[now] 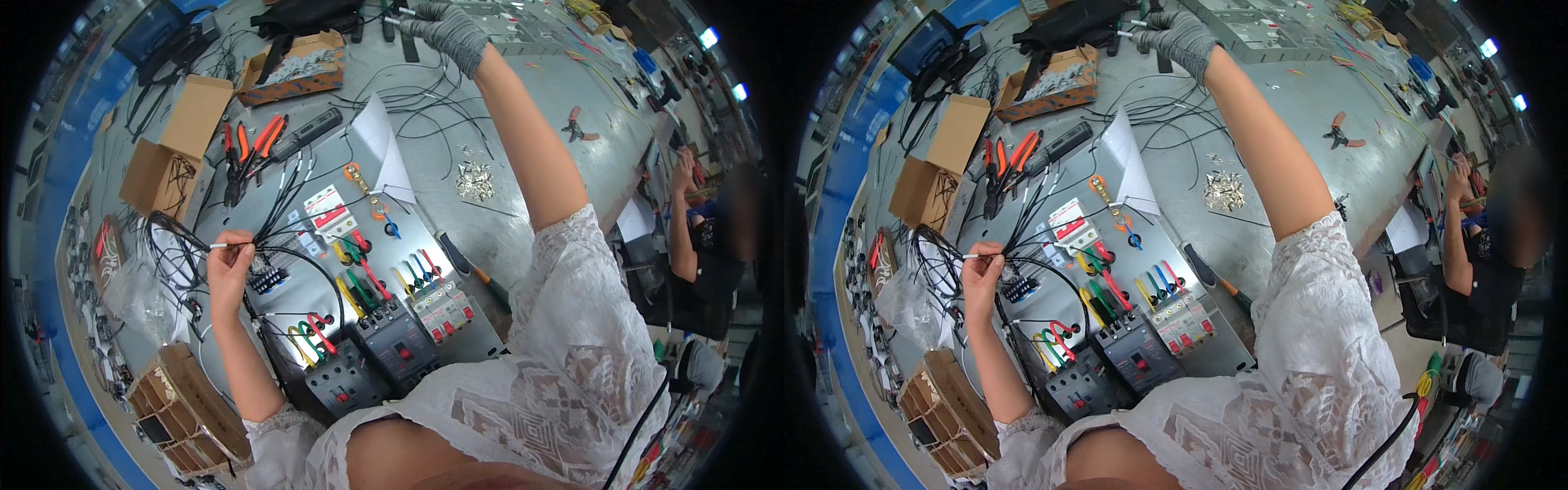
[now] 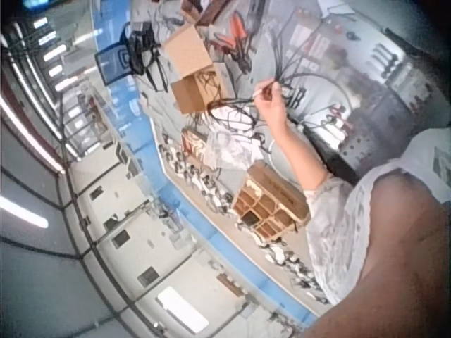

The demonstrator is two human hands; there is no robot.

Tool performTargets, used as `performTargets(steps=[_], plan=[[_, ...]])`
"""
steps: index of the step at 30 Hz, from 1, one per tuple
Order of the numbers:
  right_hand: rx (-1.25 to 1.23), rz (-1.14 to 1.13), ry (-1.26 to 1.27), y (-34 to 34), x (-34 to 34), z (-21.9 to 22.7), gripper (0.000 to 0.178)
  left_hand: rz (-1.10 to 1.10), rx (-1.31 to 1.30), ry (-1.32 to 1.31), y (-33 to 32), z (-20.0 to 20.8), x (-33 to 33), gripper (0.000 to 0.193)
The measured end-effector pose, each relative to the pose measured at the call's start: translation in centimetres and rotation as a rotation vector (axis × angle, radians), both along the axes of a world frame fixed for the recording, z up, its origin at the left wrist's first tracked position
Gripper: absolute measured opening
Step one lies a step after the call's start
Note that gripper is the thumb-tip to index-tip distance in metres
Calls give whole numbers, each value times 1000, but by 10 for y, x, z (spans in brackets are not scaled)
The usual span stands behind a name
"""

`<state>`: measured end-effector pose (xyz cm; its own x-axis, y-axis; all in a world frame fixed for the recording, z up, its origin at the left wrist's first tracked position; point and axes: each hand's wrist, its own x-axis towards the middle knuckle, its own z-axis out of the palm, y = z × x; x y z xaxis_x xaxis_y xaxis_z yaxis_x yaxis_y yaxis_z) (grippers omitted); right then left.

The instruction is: The person strips insulation from black wires and inserts them into terminals on an electrical control panel. They use pliers and a screwdriver to secure the connections and organize the wires.

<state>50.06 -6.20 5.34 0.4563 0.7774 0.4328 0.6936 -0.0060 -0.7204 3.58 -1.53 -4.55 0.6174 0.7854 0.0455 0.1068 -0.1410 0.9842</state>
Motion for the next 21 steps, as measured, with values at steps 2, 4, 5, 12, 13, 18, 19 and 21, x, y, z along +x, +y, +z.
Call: performTargets(steps=[2, 4, 5, 12, 13, 18, 19, 21], plan=[[61, -1, -29, -14, 13, 6, 22, -13, -12, 24, 3, -3, -4, 11], [-68, -117, -315, -18, 17, 8, 28, -7, 0, 29, 5, -2, -10, 10], [-137, -163, -542, -17, 22, 6, 29, -2, 7, 34, 5, -1, -12, 10], [-497, -137, -287, -39, 77, -96, 28, -17, 9, -18, 4, -6, -3, 8], [-505, -142, -168, -42, 76, -105, 29, -13, 18, -11, 4, -4, -4, 9], [-570, -152, -152, -46, 73, -138, 36, -13, 5, -7, 6, -6, -5, 9], [-463, -138, -17, -50, 77, -138, 35, -19, 6, -7, 5, -6, -3, 9], [-246, -114, 245, -63, 88, -137, 34, -40, 4, -9, 4, -8, 4, 9]])
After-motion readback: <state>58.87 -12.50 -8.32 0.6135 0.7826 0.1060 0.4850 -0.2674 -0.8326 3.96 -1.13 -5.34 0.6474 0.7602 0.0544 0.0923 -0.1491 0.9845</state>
